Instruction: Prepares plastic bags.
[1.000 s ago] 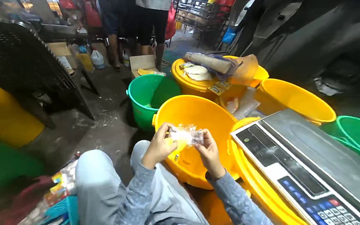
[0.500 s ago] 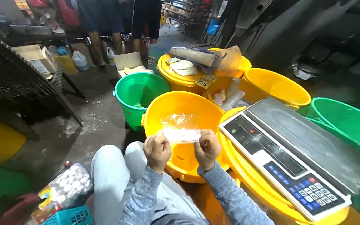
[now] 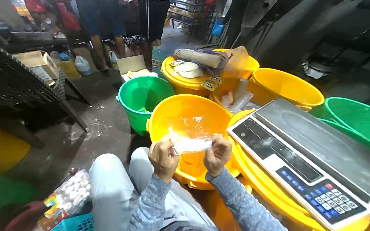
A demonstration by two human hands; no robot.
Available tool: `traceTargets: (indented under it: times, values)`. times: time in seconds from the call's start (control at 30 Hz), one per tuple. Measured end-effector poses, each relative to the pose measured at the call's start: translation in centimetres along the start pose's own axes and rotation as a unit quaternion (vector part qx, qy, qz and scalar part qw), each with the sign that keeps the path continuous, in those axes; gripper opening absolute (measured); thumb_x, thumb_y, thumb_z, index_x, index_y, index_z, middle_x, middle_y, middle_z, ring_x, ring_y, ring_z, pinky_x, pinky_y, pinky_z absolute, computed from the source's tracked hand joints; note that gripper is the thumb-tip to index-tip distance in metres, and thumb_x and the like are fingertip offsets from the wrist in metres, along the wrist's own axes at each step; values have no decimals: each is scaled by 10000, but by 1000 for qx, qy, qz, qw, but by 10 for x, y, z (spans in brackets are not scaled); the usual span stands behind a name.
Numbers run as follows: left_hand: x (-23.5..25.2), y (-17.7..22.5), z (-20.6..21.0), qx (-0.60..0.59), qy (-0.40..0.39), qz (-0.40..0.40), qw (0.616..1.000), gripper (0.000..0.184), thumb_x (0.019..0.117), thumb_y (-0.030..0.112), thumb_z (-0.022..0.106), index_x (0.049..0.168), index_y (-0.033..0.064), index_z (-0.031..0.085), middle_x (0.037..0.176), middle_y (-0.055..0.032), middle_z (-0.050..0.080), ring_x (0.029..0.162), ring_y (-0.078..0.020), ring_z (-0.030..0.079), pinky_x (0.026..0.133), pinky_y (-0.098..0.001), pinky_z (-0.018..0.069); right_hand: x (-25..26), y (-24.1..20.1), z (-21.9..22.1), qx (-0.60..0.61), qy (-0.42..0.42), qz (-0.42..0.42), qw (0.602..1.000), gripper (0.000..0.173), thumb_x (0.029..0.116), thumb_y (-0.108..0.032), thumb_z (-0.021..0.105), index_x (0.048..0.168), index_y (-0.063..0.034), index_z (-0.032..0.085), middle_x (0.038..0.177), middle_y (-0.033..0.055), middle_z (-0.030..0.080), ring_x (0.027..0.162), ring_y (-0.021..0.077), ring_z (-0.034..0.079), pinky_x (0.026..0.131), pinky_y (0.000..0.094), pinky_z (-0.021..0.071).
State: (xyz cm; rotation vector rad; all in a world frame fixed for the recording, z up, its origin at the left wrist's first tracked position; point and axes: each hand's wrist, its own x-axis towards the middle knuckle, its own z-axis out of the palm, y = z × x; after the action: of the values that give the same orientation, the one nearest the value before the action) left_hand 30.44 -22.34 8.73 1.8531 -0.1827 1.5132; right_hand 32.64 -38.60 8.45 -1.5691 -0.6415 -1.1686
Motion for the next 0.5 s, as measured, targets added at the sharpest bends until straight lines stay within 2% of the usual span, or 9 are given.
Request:
traceTargets:
  times: [0.07,0.1,0.13,0.2,0.23,0.3,0.37,0.43,0.5]
  values:
    - [3,4,-4,26,-47,-26,998,229,1040,220,526,1185,52,582,714,-37,590,639,-131,578,701,-270,530,-3,1,2,0,-7,0,1000,64,1006,-203,598,1007,-226,538,886,-98,599,895,7,597,858,193,494]
    - [4,6,-6,11,-87,-51,995,325,1040,185,504,1289,-1,595,754,-79,647,681,-166,630,716,-316,553,-4,2,2,-3,-11,-2,1000,75,999,-192,599,1007,-221,531,890,-90,601,898,16,600,860,201,496]
    - [4,7,-7,-20,-127,-78,989,375,1012,104,487,1343,-35,596,851,-122,709,767,-193,686,754,-345,579,-6,3,3,-8,-15,-2,1000,88,988,-178,601,1003,-214,522,890,-83,607,899,24,605,864,211,498]
    - [3,4,-8,-98,-185,-131,969,432,950,-4,442,1342,-31,622,1143,-180,721,1019,-219,706,907,-348,577,-8,3,4,-17,-18,-5,1000,110,964,-136,603,974,-199,512,865,-67,596,882,32,602,862,216,495]
    - [2,3,-8,-120,-185,-147,964,437,938,-15,439,1328,-34,636,1207,-187,699,1064,-212,680,943,-325,546,-9,3,5,-20,-20,-6,1000,120,959,-124,606,955,-191,506,845,-59,575,866,33,586,862,213,482]
    - [2,0,-7,-135,-167,-155,964,388,969,16,483,1320,-50,635,1236,-180,694,1066,-190,665,950,-303,528,-9,3,4,-22,-21,-4,1000,129,958,-120,613,938,-185,503,836,-55,560,861,33,578,879,216,475]
    - [0,-4,-7,-134,-162,-147,967,400,943,78,571,1315,-52,640,1227,-172,703,1014,-170,665,903,-292,530,-7,3,4,-5,-12,14,1000,120,966,-126,620,943,-202,530,844,-81,574,875,12,582,883,205,475]
    - [-3,-7,-8,-142,-179,-138,964,511,874,162,678,1328,-67,625,1255,-191,689,998,-173,657,873,-284,528,-5,5,5,20,6,47,999,127,962,-140,648,944,-233,564,850,-126,598,874,-18,595,857,179,492]
    - [-3,-11,-11,-146,-218,-136,955,642,818,207,721,1375,-79,578,1315,-209,654,1036,-207,654,877,-312,537,-5,8,6,30,13,79,996,136,952,-154,673,960,-251,578,866,-157,609,866,-44,597,820,150,501]
